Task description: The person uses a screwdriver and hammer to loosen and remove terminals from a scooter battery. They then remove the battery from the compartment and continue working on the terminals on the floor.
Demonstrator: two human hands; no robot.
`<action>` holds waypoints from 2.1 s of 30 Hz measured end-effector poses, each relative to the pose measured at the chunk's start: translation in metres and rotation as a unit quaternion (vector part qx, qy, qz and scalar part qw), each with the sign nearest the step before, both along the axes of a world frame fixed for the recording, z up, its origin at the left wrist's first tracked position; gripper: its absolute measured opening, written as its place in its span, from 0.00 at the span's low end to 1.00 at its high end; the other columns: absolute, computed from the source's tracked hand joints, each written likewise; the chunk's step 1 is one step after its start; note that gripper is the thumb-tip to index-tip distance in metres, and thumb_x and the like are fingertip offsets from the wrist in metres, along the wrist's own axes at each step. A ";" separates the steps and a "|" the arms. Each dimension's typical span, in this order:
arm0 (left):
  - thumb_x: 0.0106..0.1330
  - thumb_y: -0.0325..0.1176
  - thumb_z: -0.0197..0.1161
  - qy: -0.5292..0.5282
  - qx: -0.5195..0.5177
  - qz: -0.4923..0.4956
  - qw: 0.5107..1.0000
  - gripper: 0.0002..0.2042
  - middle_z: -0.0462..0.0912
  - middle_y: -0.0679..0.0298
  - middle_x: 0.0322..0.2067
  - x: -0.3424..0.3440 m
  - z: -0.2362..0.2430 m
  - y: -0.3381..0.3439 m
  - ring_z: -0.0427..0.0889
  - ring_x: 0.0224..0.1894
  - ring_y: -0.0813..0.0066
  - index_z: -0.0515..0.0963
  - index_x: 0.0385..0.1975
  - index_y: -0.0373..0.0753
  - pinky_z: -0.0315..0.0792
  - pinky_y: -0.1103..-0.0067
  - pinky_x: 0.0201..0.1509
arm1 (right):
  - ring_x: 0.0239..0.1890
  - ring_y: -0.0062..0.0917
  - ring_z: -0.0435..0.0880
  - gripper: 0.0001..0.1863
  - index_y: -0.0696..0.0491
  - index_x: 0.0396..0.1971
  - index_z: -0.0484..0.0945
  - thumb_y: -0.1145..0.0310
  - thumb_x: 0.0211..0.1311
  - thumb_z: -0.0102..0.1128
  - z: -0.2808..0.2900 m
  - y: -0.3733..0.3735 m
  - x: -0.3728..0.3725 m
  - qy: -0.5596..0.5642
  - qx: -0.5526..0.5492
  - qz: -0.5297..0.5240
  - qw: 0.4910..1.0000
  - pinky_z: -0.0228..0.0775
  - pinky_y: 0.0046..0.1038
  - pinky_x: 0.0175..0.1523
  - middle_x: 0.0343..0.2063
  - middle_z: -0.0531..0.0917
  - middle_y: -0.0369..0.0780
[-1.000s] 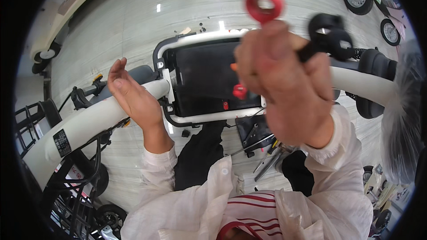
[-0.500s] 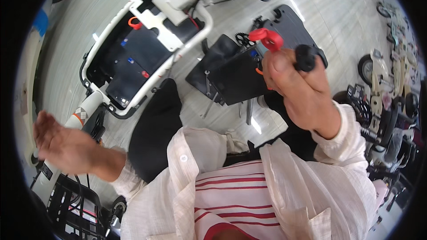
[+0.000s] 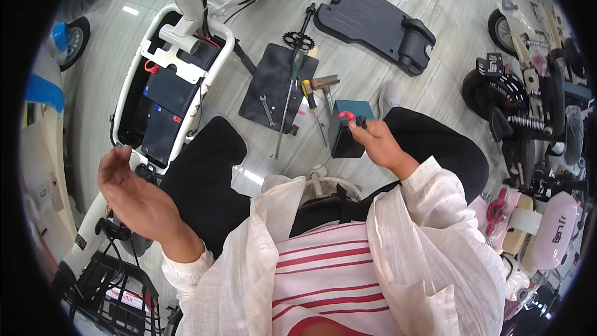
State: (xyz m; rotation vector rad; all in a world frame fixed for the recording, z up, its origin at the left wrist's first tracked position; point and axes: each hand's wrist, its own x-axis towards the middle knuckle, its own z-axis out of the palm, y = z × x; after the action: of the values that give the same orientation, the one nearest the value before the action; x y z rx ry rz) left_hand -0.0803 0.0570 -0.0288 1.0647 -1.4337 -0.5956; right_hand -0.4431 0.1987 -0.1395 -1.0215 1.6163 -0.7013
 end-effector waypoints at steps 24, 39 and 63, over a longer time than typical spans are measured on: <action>0.77 0.47 0.38 -0.058 0.134 -0.028 0.989 0.24 0.76 0.56 0.42 -0.040 -0.001 -0.021 0.74 0.47 0.70 0.69 0.53 0.29 0.64 0.74 0.57 | 0.27 0.22 0.76 0.33 0.56 0.25 0.79 0.40 0.71 0.40 -0.154 -0.074 -0.133 -0.053 -0.008 -0.265 0.963 0.67 0.26 0.34 0.21 0.78 0.37; 0.76 0.45 0.40 -0.141 0.184 -0.041 0.972 0.22 0.77 0.60 0.41 -0.070 -0.001 -0.032 0.71 0.42 0.76 0.70 0.53 0.30 0.63 0.79 0.53 | 0.41 0.39 0.83 0.20 0.57 0.44 0.80 0.58 0.58 0.64 -0.243 0.003 -0.145 0.194 0.041 -0.317 0.927 0.74 0.35 0.50 0.40 0.81 0.47; 0.77 0.44 0.40 -0.229 0.232 -0.036 0.945 0.22 0.77 0.62 0.41 -0.088 -0.012 -0.049 0.71 0.42 0.78 0.70 0.54 0.31 0.63 0.79 0.52 | 0.62 0.47 0.66 0.39 0.50 0.57 0.68 0.49 0.48 0.73 -0.240 -0.027 -0.101 0.069 0.200 -0.447 0.869 0.58 0.42 0.65 0.59 0.69 0.48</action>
State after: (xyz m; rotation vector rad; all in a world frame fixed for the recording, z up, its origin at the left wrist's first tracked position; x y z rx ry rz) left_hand -0.1686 0.0078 -0.0406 1.6052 -1.7873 -0.7984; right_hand -0.5438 0.1720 -0.3794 0.0403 2.2455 -0.8355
